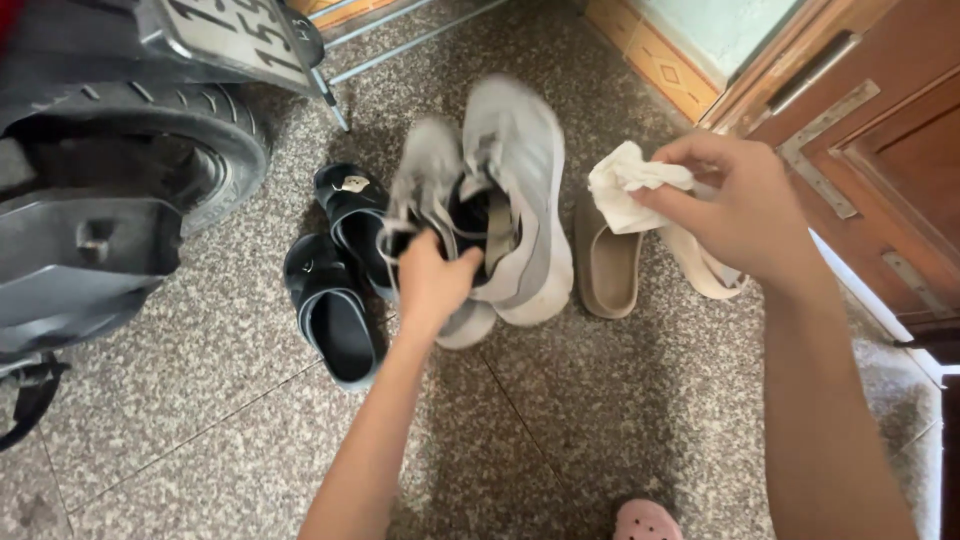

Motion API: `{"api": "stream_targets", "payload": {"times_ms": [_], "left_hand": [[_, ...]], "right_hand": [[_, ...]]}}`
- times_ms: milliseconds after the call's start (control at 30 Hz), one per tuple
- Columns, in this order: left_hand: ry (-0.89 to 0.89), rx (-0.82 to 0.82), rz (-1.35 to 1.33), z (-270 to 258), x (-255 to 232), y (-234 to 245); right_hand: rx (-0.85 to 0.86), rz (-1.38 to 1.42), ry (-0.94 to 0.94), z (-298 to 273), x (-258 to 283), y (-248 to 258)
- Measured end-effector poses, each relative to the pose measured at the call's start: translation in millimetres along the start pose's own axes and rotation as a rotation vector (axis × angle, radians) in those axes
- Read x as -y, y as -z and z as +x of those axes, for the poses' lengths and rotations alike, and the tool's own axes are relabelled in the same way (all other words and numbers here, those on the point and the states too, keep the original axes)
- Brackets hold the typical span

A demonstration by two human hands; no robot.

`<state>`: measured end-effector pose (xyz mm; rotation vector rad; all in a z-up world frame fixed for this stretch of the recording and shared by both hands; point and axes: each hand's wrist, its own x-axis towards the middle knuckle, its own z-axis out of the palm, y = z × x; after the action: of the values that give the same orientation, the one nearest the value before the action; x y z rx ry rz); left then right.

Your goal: Wiping shoes with a tissue and organizing them on a shoe rack

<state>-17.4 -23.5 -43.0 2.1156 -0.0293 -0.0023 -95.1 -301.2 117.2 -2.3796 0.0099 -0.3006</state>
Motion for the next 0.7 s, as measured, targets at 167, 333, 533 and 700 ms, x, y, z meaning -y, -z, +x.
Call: {"api": "stream_targets", "payload": {"times_ms": [167, 333, 533, 700], "left_hand": [[0.005, 0.013, 0.005, 33.3, -59.6, 47.9], [-0.037, 0.004, 0.014, 82.2, -82.9, 75.0], [-0.036, 0.036, 0.038, 124.6, -111.6, 115.2], [-0.058, 0.087, 0.080, 151.3, -152.3, 163.6]], "right_hand": [[-0.076, 0.058, -0.107, 3.8, -8.0, -3.9], [-0.242, 0.143, -0.159, 18.6, -9.7, -8.9], [-0.209, 0.119, -0.183, 37.7, 48.5, -12.8], [0.024, 0.048, -0.278, 60.7, 149.9, -7.7]]}}
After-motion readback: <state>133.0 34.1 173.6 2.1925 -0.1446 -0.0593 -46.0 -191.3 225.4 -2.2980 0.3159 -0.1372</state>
